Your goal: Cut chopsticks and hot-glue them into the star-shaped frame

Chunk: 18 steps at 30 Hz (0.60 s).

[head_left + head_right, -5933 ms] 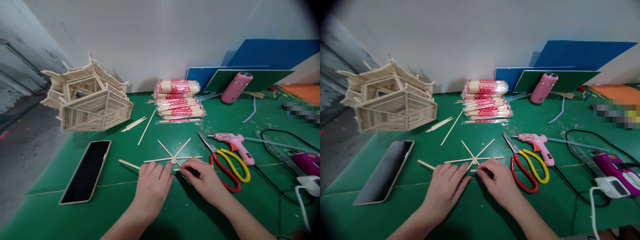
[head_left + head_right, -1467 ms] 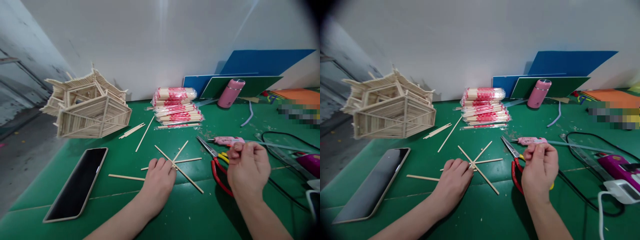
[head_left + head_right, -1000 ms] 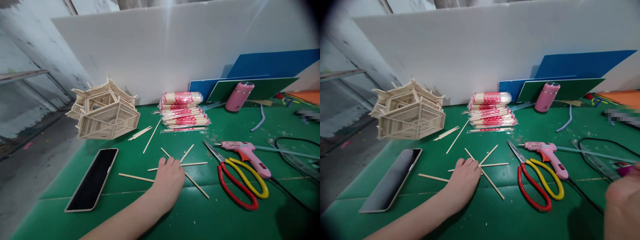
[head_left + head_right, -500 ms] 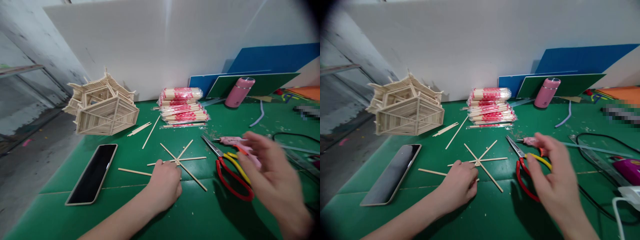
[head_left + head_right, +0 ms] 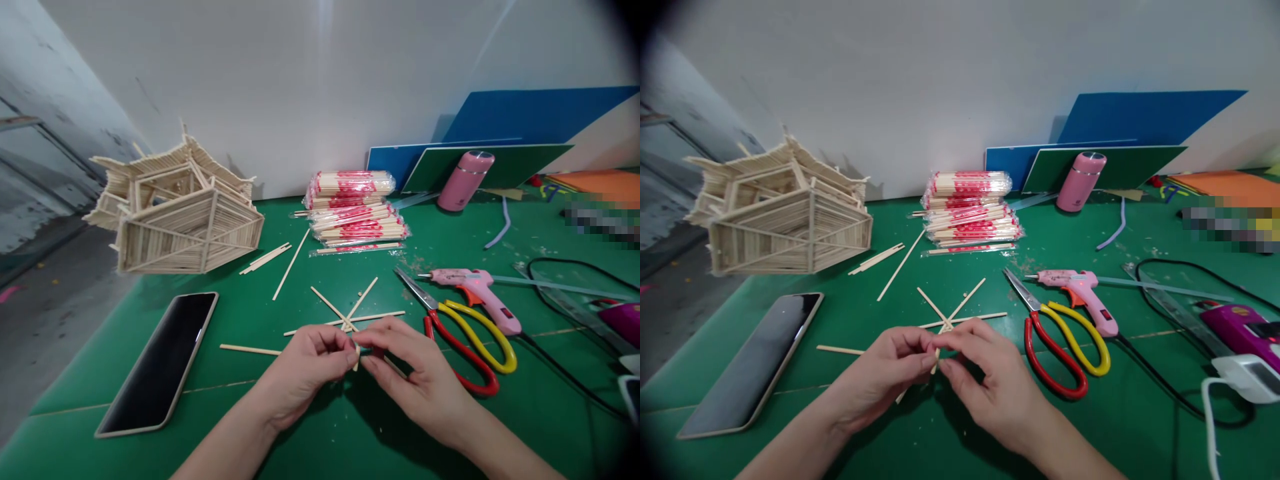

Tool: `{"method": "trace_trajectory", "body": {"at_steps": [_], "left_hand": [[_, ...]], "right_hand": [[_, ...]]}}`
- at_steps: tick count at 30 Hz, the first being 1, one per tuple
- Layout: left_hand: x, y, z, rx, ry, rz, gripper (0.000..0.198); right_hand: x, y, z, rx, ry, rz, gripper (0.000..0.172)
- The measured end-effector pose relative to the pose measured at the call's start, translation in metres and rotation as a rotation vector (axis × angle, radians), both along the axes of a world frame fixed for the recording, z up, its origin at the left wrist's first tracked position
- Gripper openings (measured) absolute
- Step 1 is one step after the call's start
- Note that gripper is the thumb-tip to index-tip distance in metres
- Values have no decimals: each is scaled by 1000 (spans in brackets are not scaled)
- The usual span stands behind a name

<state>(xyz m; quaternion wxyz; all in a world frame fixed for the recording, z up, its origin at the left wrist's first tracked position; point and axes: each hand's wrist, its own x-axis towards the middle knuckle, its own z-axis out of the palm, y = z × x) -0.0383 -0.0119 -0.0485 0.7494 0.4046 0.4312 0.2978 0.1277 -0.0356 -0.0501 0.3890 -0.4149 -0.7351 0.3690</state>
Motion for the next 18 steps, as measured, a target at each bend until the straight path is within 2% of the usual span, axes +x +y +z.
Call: {"method": "trace_trajectory", "body": {"at_steps": [4, 9, 15, 17, 18], "left_hand": [[-2, -2, -3, -34, -49, -4, 16], [-2, -3, -5, 57, -6, -25, 18], [-1, -5, -2, 128, 44, -34, 16], [-2, -4, -1, 168, 71, -11, 16], [-2, -4, -1, 191, 89, 12, 17]], "right_hand": [[-2, 1, -5, -4, 63, -39, 17], [0, 2, -10, 16, 82, -62, 11], [1, 1, -7, 49, 48, -44, 11], [10, 2, -5, 78, 24, -124, 9], [18, 4, -6, 98, 3, -220, 8]]}}
